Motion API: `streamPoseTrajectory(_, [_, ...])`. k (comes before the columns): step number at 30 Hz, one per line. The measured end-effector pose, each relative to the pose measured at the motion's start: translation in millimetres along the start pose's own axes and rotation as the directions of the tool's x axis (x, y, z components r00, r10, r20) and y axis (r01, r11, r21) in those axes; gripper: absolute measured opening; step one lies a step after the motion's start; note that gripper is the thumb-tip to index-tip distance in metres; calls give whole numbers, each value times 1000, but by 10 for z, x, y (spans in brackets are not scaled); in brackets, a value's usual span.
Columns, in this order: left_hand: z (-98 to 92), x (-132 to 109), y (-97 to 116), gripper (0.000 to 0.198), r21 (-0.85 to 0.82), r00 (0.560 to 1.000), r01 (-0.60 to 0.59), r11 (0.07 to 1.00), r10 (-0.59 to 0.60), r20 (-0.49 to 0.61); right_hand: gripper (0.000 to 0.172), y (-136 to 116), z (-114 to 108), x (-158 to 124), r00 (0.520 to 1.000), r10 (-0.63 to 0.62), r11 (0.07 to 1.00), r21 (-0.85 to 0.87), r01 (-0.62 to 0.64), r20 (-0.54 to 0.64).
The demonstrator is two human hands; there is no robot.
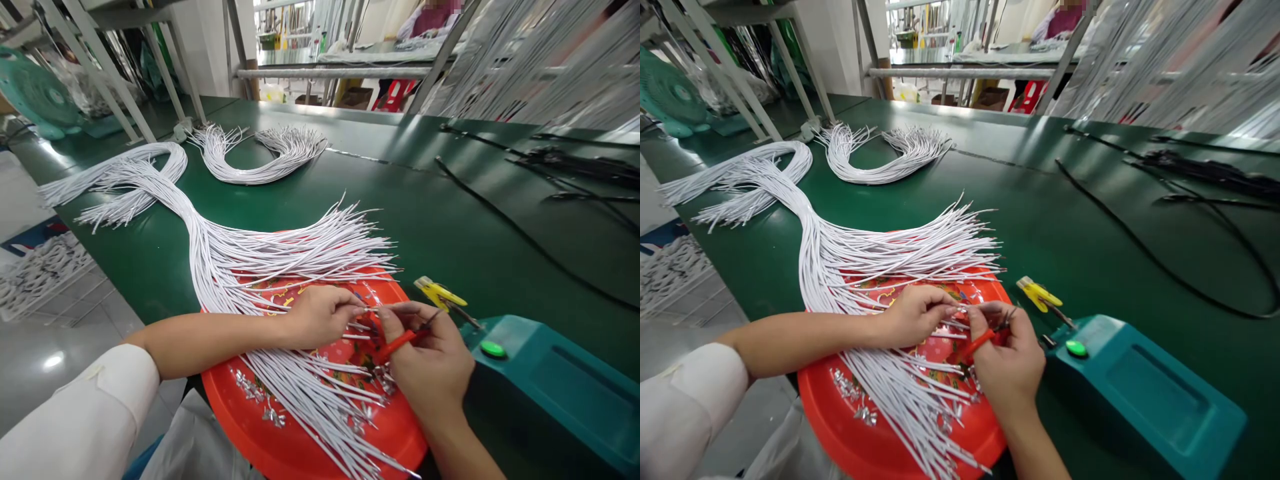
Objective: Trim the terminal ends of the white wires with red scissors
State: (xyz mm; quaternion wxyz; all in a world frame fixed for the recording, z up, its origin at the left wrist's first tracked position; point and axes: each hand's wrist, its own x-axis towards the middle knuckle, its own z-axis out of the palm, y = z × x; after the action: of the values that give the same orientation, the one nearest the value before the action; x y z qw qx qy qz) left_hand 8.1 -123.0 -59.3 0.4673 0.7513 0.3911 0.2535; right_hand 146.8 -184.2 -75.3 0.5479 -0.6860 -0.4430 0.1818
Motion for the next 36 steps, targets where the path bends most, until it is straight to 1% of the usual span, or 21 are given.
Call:
streamPoseTrajectory(3, [10,8,-17,20,-50,1000,16,999,-15,6,23,20,5,25,999,7,996,86,-10,44])
streamPoseTrajectory(6, [33,11,-44,20,-86,1000,0,996,-1,-15,23,38,8,49,999,22,994,105,-27,45])
streamPoseTrajectory(9, [38,9,-46,22,-65,998,-19,998,16,-53,23,36,7,54,999,35,992,121,-38,25])
streamPoseTrajectory(12, [22,6,-19,14,-33,999,-34,999,32,-35,25,21,5,56,996,84,985,150,-87,28])
streamPoseTrajectory(15, [10,8,6,12,-102,1000,22,995,-20,23,29,0,2,70,988,150,973,169,-154,35])
streamPoseTrajectory(18, [-2,22,26,13,-192,997,81,978,-76,30,30,-21,-7,77,979,201,966,157,-203,27])
streamPoseTrajectory(20, [-21,39,49,13,-241,993,119,963,-122,2,29,-30,-14,69,980,181,975,116,-190,87])
streamPoseTrajectory(22, [-48,57,84,13,-300,985,155,941,-172,-29,27,-33,-17,55,969,125,989,47,-138,212])
streamPoseTrajectory(24, [-73,67,124,12,-369,976,185,911,-214,-39,24,-32,-15,45,929,92,996,-18,-92,357])
streamPoseTrajectory(26, [-88,66,154,12,-423,970,208,882,-241,-23,23,-32,-12,45,886,99,995,-69,-76,453])
streamPoseTrajectory(27, [-90,63,161,12,-429,970,215,877,-244,-14,22,-33,-12,48,872,107,993,-93,-71,478])
streamPoseTrajectory(29, [-85,53,161,12,-409,973,208,889,-229,-3,21,-39,-16,57,862,114,989,-136,-52,495])
streamPoseTrajectory(32, [-60,42,127,12,-369,985,162,915,-173,4,20,-48,-25,63,843,98,986,-165,-11,529])
streamPoseTrajectory(36, [-26,41,75,12,-322,994,97,942,-107,-16,22,-42,-14,51,839,58,988,-150,28,540])
